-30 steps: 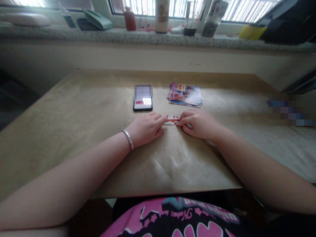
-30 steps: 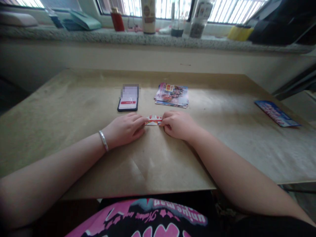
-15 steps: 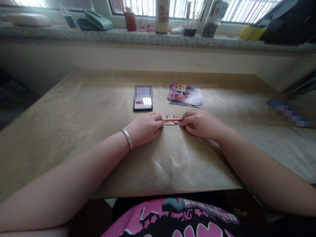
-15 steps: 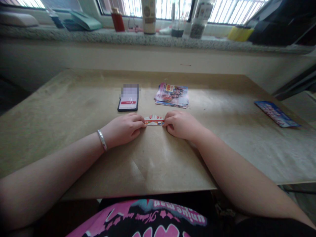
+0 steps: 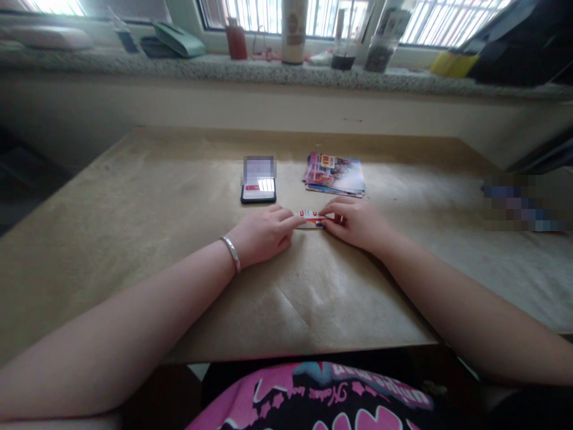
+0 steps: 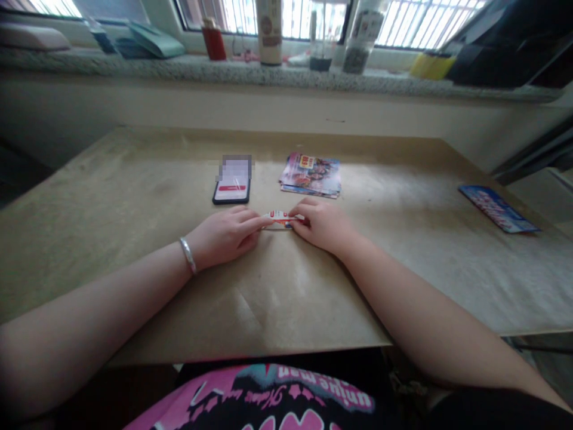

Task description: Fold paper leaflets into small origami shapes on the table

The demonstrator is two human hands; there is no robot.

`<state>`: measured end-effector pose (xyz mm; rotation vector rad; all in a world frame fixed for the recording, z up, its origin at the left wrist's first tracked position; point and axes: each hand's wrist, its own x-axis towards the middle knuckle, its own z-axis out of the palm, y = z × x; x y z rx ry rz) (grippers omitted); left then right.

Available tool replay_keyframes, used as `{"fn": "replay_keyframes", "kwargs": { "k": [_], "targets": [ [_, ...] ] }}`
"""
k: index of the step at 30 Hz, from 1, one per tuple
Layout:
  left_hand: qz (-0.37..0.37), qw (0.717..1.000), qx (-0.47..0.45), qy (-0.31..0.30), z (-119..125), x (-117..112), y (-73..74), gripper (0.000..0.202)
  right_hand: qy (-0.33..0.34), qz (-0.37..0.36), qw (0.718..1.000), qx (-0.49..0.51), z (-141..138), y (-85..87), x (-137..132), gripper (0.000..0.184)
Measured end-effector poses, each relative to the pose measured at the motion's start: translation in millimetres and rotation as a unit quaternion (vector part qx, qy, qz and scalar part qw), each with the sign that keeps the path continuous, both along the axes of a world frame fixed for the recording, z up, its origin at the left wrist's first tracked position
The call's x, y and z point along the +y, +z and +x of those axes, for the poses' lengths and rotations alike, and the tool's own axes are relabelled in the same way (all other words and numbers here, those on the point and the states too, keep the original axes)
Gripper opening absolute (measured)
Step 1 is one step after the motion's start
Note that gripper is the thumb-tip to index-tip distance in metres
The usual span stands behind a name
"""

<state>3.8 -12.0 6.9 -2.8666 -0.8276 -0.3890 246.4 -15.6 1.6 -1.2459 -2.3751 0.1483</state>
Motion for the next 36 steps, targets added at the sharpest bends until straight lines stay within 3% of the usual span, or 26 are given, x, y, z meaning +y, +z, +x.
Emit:
{"fn": "replay_keyframes", "kwargs": {
  "k": [4, 8, 13, 20, 24, 30, 36],
  "targets": [
    [0.015, 1.0, 0.007, -0.013, 2, -3, -1.1, 0.032, -0.002, -0.003, 1.0, -0.021, -4, -2.3, 2, 0.026],
    [0.033, 0.999, 0.012, 0.014, 5, -7, 1.0, 0.03, -0.023, 0.003, 0.999, -0.041, -5, -0.7, 1, 0.021],
    [0.004, 1.0, 0.023, 0.005, 9, -8, 0.6, 0.031, -0.031, -0.028, 0.999, -0.032, -3, 0.9, 1, 0.013],
    [-0.021, 1.0, -0.006, -0.004, 8, -4, -3.2, 0.032, 0.108, -0.013, 0.993, 0.039, -1, 0.0, 3, 0.01],
    [-0.066, 0.997, -0.025, 0.009, 7, -4, -5.0, 0.032, 0.137, -0.013, 0.99, 0.04, -3, -3.0, 5, 0.004],
    [-0.065, 0.997, -0.042, 0.009, 7, -3, -3.5, 0.029, 0.134, 0.005, 0.99, 0.044, -5, -9.2, 6, 0.02],
    [-0.065, 0.997, -0.046, -0.006, 7, -3, -2.1, 0.029, 0.134, 0.026, 0.991, -0.004, -1, -3.4, 7, 0.029]
  ]
}}
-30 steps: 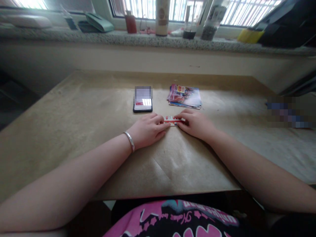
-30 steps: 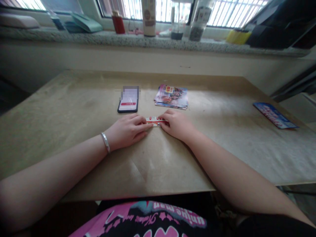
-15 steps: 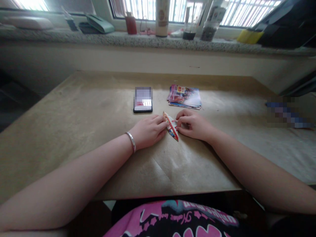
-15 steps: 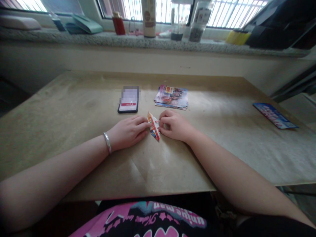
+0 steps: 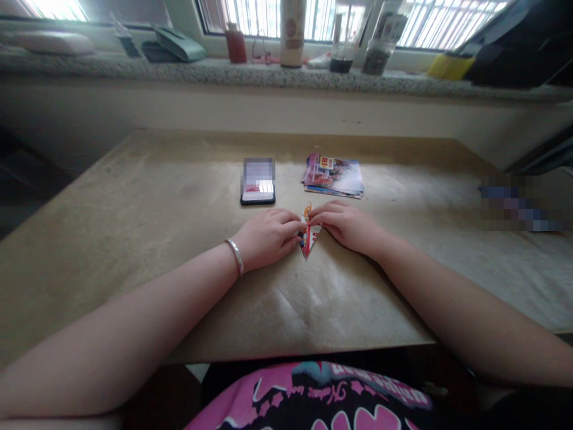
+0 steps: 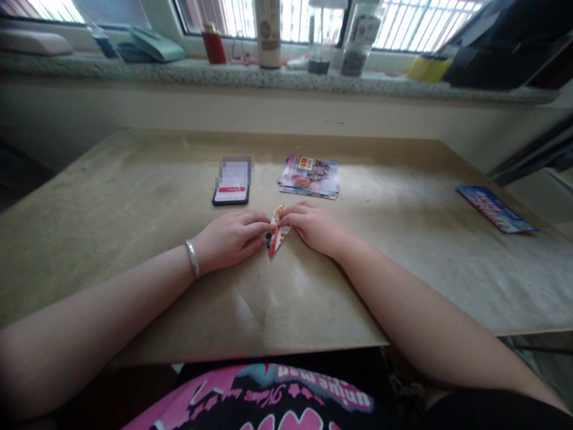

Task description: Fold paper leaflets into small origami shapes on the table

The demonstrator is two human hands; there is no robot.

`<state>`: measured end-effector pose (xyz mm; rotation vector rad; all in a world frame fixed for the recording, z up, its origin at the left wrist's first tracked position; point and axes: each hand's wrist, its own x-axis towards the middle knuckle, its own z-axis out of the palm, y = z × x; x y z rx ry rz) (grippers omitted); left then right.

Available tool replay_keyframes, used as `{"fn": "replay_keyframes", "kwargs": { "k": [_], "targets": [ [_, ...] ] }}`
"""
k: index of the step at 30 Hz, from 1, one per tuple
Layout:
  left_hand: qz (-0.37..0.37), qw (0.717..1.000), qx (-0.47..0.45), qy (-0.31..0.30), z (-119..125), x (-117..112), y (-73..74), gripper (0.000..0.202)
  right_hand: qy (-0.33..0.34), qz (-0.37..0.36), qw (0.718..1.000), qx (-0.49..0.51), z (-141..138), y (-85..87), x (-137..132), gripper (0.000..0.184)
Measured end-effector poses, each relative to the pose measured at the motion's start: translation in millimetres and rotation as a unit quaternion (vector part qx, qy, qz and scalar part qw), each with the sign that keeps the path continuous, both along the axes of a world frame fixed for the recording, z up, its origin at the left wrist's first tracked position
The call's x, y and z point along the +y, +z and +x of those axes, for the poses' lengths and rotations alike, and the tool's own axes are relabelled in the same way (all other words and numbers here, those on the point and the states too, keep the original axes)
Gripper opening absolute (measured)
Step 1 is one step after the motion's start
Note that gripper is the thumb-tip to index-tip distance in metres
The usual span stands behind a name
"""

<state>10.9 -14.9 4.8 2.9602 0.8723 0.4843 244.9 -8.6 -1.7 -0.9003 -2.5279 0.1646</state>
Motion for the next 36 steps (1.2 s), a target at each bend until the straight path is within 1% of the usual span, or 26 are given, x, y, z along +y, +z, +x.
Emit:
{"fn": "replay_keyframes", "kwargs": {
  "k": [3, 6, 9, 13, 14, 17, 19, 23, 26, 31, 34, 36],
  "targets": [
    [-0.011, 1.0, 0.004, 0.002, 0, 0, 1.6, 0.03, -0.002, 0.042, 0.999, -0.028, 3, 3.3, 3, 0.025],
    [-0.01, 1.0, 0.007, 0.004, 0, 0, 3.4, 0.032, 0.01, 0.075, 0.996, -0.047, 5, 4.7, 5, 0.026],
    [-0.004, 1.0, 0.015, 0.008, -1, 0, 4.9, 0.035, 0.022, 0.08, 0.994, -0.065, 5, 5.4, 3, 0.027],
    [0.001, 0.999, 0.031, 0.009, -1, 0, 5.9, 0.053, 0.017, 0.088, 0.992, -0.083, 1, 6.9, -1, 0.029],
    [0.004, 0.999, 0.033, 0.008, -2, 0, 5.6, 0.053, 0.013, 0.089, 0.992, -0.088, 0, 7.3, -3, 0.03],
    [0.02, 0.999, 0.026, 0.012, -2, 2, 2.8, 0.038, 0.002, 0.088, 0.991, -0.098, -2, 8.0, -5, 0.031],
    [0.037, 0.999, 0.012, 0.019, -2, 4, -0.6, 0.032, -0.001, 0.091, 0.991, -0.099, -3, 7.6, -6, 0.031],
    [0.062, 0.998, -0.004, 0.022, -3, 9, -7.9, 0.03, 0.003, 0.112, 0.988, -0.102, -3, 5.8, -6, 0.03],
    [0.086, 0.996, -0.005, 0.025, -4, 12, -10.5, 0.029, -0.006, 0.13, 0.985, -0.117, -5, 5.3, -8, 0.033],
    [0.129, 0.991, 0.015, 0.025, -5, 12, -5.9, 0.023, -0.041, 0.131, 0.98, -0.144, -14, 7.7, -15, 0.032],
    [0.142, 0.989, 0.04, 0.025, -3, 10, -2.0, 0.017, -0.065, 0.126, 0.977, -0.156, -18, 9.0, -18, 0.032],
    [0.142, 0.989, 0.045, 0.025, -1, 9, -1.0, 0.018, -0.071, 0.127, 0.975, -0.166, -20, 8.9, -19, 0.031]
  ]
}}
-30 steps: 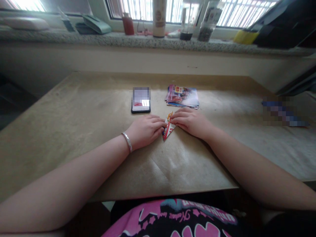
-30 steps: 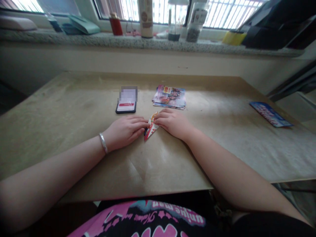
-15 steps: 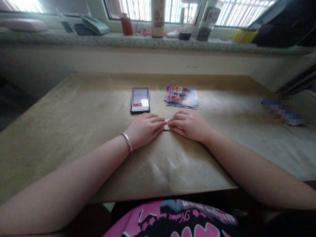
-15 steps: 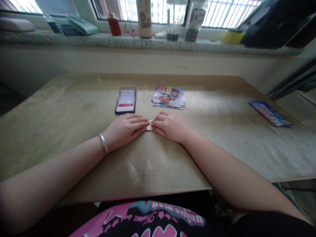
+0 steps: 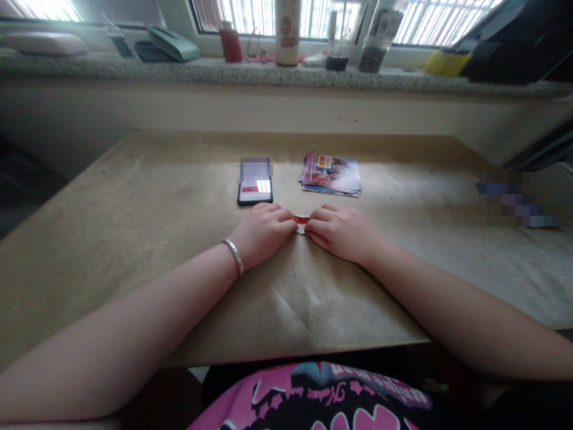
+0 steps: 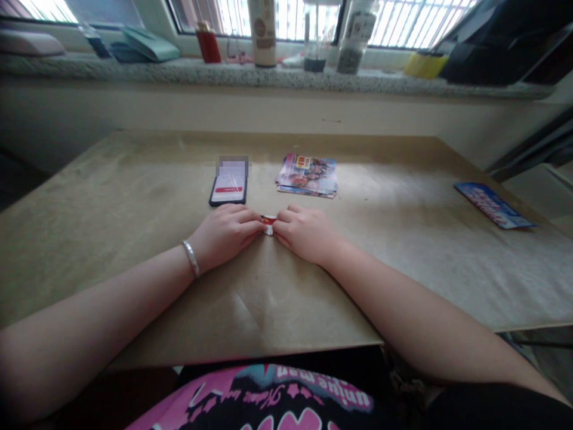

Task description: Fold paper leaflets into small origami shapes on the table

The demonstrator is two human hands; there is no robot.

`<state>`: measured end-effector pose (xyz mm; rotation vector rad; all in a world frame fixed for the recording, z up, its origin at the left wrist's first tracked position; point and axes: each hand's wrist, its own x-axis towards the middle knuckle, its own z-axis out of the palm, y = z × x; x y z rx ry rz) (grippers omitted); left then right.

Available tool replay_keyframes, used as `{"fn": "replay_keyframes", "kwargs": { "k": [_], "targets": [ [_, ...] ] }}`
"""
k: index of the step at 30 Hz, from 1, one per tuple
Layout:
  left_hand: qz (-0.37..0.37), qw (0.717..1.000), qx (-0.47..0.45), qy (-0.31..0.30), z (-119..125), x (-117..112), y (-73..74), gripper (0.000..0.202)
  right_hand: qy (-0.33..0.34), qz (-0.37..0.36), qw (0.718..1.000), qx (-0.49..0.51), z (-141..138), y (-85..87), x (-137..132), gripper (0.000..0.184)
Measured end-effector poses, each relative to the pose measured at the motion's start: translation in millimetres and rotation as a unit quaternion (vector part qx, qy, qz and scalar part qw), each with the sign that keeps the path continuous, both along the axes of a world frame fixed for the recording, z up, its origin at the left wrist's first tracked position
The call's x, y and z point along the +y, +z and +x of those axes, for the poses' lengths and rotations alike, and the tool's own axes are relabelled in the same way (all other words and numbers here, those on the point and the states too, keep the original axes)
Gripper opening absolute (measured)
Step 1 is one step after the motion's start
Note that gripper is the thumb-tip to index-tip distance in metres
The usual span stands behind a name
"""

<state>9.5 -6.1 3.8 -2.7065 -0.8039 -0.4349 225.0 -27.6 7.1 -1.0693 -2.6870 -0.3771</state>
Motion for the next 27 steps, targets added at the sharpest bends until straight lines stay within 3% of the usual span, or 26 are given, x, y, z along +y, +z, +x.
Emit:
{"fn": "replay_keyframes", "kwargs": {
  "k": [11, 27],
  "targets": [
    [-0.033, 0.998, -0.041, -0.024, -2, 0, -4.7, 0.024, -0.047, -0.01, 0.999, 0.01, 0, -0.9, 1, 0.027],
    [-0.037, 0.997, -0.037, -0.058, -1, -1, -5.3, 0.025, 0.03, -0.055, 0.995, 0.082, 13, -7.0, 13, 0.021]
  ]
}}
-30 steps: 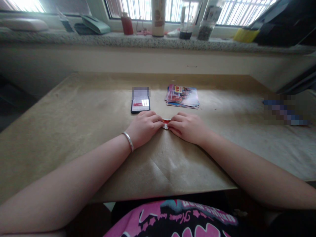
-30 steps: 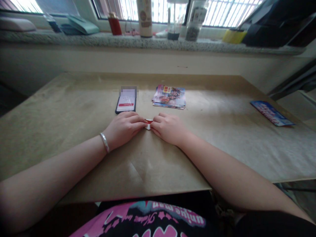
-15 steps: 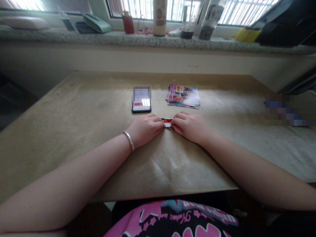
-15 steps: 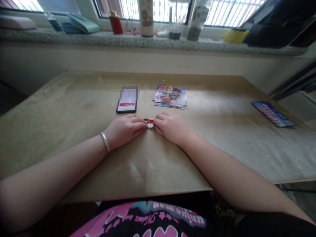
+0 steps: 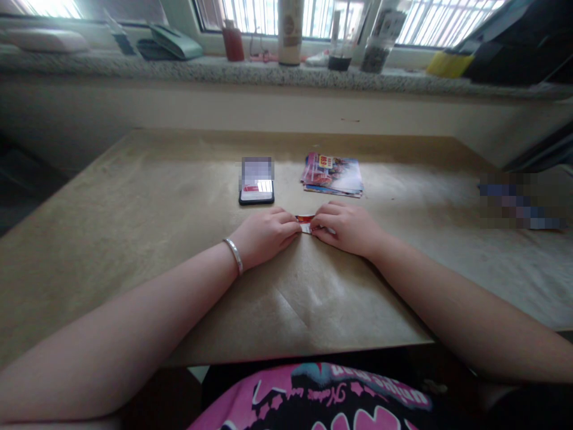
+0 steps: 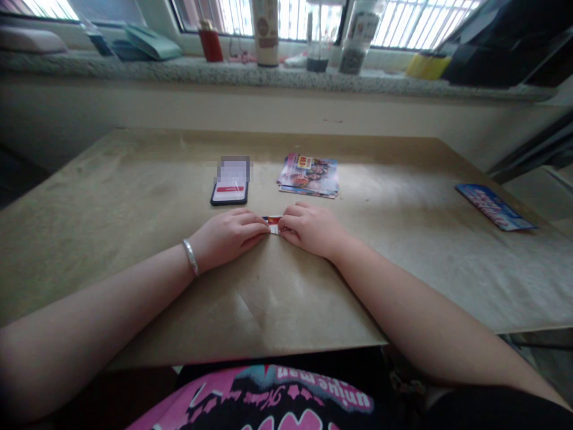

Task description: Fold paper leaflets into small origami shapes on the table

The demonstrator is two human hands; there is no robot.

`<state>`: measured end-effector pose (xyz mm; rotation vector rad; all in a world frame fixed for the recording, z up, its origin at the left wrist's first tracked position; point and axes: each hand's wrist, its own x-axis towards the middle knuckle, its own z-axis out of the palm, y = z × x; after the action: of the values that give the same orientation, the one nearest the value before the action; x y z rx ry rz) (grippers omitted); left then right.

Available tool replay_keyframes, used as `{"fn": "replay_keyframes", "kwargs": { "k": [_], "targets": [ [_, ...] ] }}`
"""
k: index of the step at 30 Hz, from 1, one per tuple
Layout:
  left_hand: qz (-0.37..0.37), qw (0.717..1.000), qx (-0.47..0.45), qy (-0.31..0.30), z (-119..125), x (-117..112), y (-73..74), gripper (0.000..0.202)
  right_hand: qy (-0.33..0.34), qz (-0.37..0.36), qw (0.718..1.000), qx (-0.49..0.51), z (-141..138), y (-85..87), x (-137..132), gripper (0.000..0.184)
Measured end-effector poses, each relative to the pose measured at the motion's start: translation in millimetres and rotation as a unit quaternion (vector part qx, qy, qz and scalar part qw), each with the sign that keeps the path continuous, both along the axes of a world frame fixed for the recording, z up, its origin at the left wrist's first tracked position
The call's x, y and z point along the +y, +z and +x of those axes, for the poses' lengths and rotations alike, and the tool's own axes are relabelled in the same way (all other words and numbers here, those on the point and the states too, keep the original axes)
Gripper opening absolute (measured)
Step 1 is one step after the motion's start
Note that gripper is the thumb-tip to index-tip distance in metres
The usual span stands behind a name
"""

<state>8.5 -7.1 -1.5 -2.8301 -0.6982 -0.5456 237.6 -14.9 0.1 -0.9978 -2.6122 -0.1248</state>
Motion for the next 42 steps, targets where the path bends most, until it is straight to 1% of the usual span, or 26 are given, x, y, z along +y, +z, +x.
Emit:
{"fn": "replay_keyframes", "kwargs": {
  "k": [5, 10, 17, 21, 24, 28, 33, 37, 42],
  "targets": [
    [-0.017, 1.0, 0.0, -0.001, 0, 1, -0.3, 0.024, 0.006, -0.007, 1.0, -0.002, -1, -0.8, -1, 0.023],
    [-0.019, 1.0, 0.002, -0.003, 0, 1, 1.0, 0.022, -0.034, -0.023, 0.999, 0.014, -8, -0.1, -4, 0.023],
    [-0.032, 0.999, -0.009, -0.003, -1, 0, 1.7, 0.022, -0.067, -0.11, 0.985, 0.114, -13, -1.5, -2, 0.018],
    [-0.039, 0.999, -0.02, 0.004, -2, 1, 1.5, 0.022, -0.099, -0.147, 0.975, 0.136, -11, -4.5, 1, 0.018],
    [-0.034, 0.999, -0.021, -0.005, -3, 2, 1.1, 0.024, -0.113, -0.173, 0.967, 0.145, -10, -6.6, 3, 0.018],
    [-0.003, 1.0, 0.0, -0.021, -5, 3, 0.9, 0.028, -0.119, -0.18, 0.967, 0.139, -9, -7.4, 6, 0.017],
    [0.045, 0.998, 0.047, -0.013, -4, -1, 3.4, 0.028, -0.112, -0.189, 0.964, 0.149, -10, -6.6, 9, 0.015],
    [0.043, 0.998, 0.052, -0.009, -3, -2, 4.5, 0.03, -0.112, -0.182, 0.965, 0.155, -10, -9.0, 11, 0.014],
    [0.042, 0.998, 0.051, -0.003, -1, -1, 2.2, 0.028, -0.106, -0.177, 0.964, 0.169, -7, -11.0, 9, 0.01]
  ]
}}
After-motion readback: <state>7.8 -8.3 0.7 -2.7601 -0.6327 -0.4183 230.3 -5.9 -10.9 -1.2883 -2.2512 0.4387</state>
